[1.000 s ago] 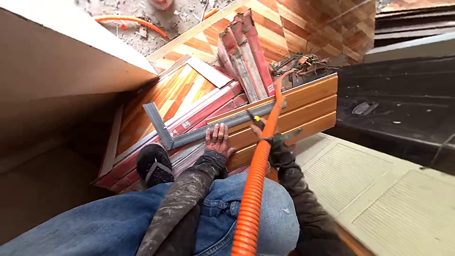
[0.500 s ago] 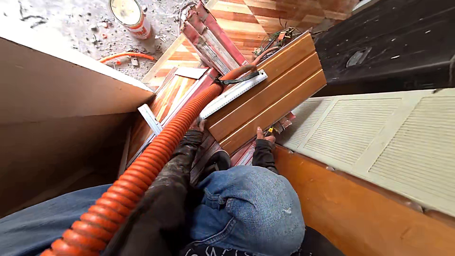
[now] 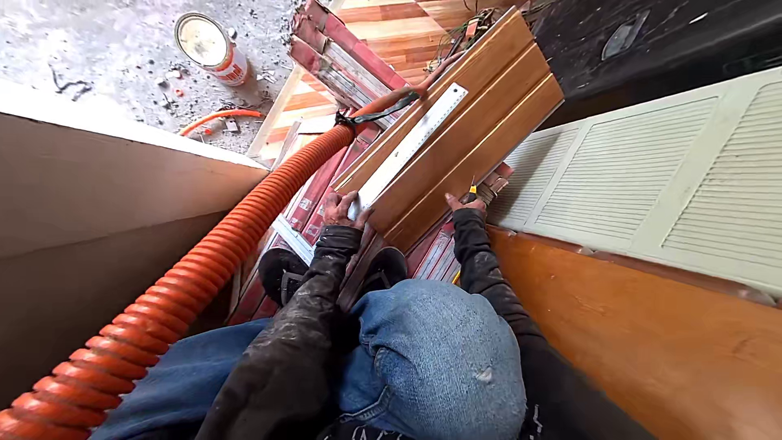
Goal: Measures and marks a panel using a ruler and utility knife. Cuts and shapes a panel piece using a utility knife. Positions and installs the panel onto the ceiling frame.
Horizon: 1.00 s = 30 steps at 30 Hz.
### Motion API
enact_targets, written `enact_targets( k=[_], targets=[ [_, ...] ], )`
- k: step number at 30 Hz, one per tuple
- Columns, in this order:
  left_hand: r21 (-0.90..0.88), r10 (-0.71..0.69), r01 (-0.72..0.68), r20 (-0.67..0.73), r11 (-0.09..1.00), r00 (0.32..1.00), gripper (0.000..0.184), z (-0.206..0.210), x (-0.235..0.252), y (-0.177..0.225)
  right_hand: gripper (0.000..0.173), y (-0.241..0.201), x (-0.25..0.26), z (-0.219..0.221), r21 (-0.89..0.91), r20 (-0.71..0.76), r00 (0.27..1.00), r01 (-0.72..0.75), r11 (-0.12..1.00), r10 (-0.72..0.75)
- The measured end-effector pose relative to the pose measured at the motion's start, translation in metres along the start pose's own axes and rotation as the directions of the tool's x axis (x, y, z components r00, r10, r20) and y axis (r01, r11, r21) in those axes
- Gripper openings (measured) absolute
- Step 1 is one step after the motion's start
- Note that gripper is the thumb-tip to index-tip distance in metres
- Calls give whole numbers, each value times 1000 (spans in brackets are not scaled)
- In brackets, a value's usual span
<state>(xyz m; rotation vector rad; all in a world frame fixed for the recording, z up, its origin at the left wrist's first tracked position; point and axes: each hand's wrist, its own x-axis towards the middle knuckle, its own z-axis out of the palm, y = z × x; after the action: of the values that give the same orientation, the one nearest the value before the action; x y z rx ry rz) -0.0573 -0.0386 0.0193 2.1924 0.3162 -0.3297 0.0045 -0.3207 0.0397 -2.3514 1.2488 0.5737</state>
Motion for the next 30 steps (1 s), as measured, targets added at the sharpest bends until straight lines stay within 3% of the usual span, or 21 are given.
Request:
enact_targets(
  k=[4, 10, 15, 18, 23, 26, 30],
  targets=[
    [33, -129, 125, 118, 992, 985, 60, 6, -4, 29, 69, -2, -7, -2, 61, -36, 999, -13, 998, 15],
    [90, -136, 124, 148, 988, 980, 62, 25, -24, 18, 61, 25, -4, 13, 346, -11, 994, -94, 933, 105],
    [95, -114, 114, -1, 989, 993, 59, 25, -30, 19, 80, -2, -13, 3, 94, -36, 999, -28, 995, 31],
    [85, -76, 86, -109, 993, 991, 57, 16, -27, 25, 86, -19, -12, -4, 87, -37, 997, -65, 994, 68],
    [143, -170, 176, -50, 974, 984, 59, -5, -16, 31, 91, -18, 6, -3, 99, 40, 996, -87, 991, 83],
    [158, -208, 208, -21, 965, 978, 58, -7, -12, 21, 90, -8, 17, -3, 260, 23, 993, -115, 959, 113],
    [109, -65, 79, -126, 991, 990, 55, -5, -15, -6, 70, -5, 8, -29, 466, -110, 989, -38, 884, 100]
  ],
)
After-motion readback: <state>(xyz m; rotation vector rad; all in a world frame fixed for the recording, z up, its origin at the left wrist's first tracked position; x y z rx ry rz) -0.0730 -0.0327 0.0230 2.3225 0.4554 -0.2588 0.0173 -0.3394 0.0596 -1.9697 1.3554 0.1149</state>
